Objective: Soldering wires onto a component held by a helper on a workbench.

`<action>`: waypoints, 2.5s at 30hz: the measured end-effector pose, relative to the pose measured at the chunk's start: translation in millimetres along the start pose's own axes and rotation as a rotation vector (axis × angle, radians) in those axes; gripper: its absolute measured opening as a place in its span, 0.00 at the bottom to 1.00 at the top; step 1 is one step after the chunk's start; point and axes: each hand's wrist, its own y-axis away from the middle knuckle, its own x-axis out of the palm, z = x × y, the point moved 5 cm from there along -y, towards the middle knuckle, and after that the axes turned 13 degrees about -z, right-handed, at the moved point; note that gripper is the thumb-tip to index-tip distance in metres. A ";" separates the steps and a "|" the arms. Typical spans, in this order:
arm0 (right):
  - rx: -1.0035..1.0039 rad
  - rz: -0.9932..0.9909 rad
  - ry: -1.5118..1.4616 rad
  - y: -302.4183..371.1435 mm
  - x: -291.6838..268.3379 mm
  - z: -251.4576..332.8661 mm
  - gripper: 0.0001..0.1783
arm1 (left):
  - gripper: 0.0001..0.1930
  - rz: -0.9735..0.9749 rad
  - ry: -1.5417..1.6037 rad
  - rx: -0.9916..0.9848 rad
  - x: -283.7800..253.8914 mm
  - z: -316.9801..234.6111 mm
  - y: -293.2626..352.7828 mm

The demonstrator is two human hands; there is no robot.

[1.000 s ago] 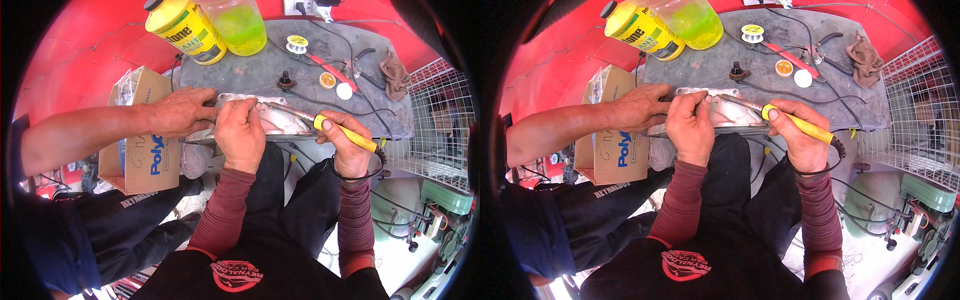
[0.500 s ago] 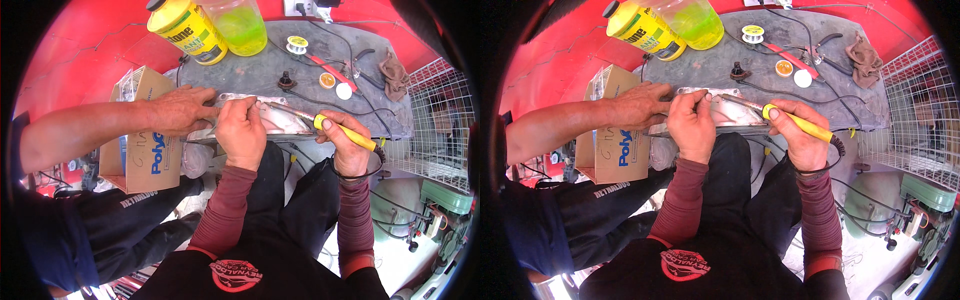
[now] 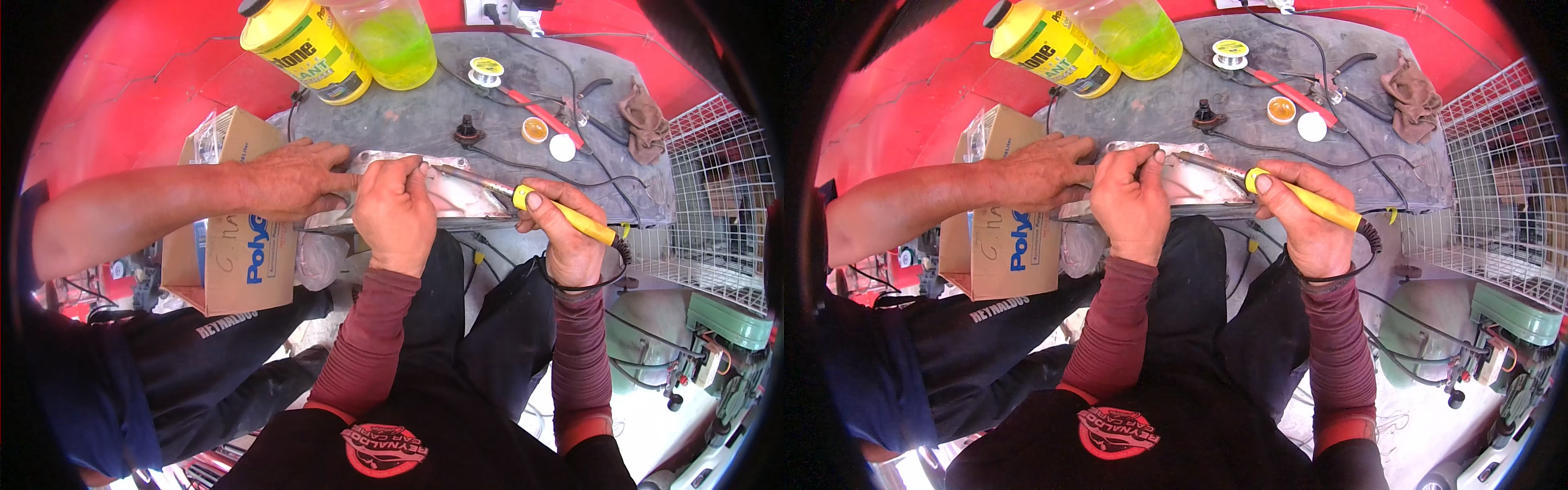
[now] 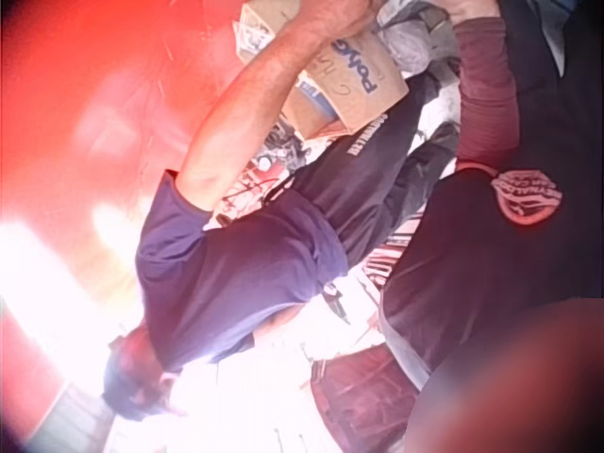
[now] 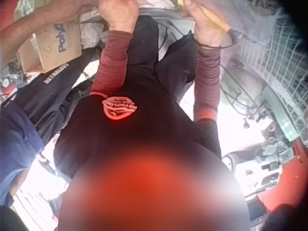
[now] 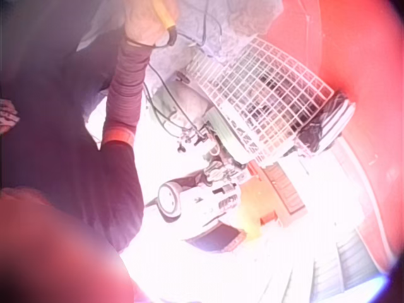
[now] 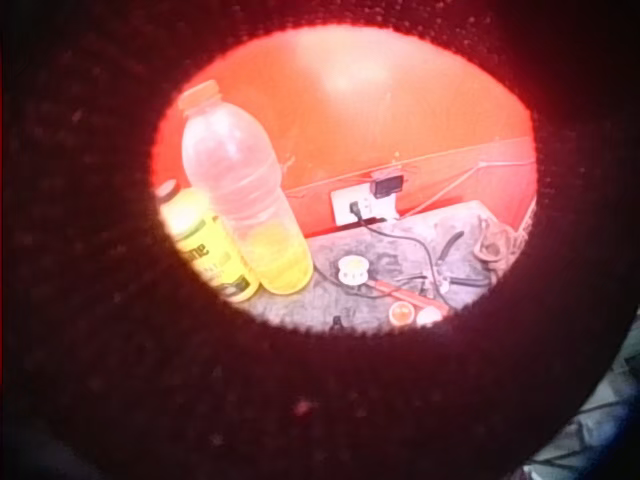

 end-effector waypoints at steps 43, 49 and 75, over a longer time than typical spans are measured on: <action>-0.056 0.010 0.043 -0.2 2.9 6.5 0.12 | 0.06 0.039 -0.050 -0.013 1.7 0.4 -0.6; -0.071 0.029 0.085 -0.2 4.0 9.6 0.15 | 0.06 0.061 -0.035 -0.064 2.3 3.9 0.1; -0.078 0.039 0.107 0.8 4.2 13.7 0.12 | 0.06 0.081 -0.050 -0.068 3.6 1.5 -3.8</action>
